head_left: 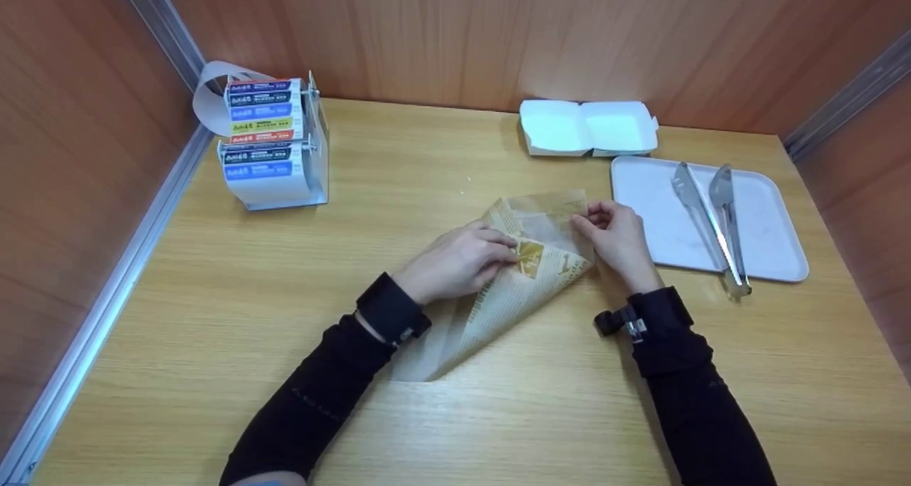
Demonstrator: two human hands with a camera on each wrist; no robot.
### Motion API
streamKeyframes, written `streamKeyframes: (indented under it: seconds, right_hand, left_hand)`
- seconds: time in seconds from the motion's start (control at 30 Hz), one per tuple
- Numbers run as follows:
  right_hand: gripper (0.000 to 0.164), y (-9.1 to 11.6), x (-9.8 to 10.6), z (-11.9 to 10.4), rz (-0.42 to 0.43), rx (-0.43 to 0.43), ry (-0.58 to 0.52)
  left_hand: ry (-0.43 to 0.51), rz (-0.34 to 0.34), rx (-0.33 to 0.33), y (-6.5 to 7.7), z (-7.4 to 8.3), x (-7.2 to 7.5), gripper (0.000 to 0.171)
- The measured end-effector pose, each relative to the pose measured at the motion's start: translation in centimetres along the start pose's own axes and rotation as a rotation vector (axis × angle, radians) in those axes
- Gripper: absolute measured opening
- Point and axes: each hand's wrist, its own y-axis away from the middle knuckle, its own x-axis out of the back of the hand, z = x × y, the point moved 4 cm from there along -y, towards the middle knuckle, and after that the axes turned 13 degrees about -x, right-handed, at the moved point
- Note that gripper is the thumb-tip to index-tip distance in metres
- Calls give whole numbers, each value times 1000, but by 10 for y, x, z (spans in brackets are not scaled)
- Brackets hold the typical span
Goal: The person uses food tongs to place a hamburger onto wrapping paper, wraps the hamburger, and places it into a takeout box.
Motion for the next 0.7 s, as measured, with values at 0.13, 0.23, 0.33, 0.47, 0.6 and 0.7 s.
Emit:
streamKeyframes:
  seconds: [0.13,0.23,0.33,0.47,0.6,0.7]
  right_hand:
    - [22,8,-2,-6,14,67,-34]
    - [20,16,-4,-12,22,130,-66]
    - [17,25,-7,-19,37,196,-82]
    - [13,35,-10,-28,45,287,-86]
    - [9,44,-14,-35,39,373,-53]
    - [8,50,-17,-39,33,427,-12]
  left_hand:
    - [-2,13,-10,0,0,0,23]
    - [-2,15,-17,0,0,0,23]
    - [-5,6,-19,0,1,0,23]
    - [-18,-6,-21,-1,1,0,23]
    - [-17,-12,-15,-1,0,-1,22]
    - [-15,-12,-11,-1,0,-1,21]
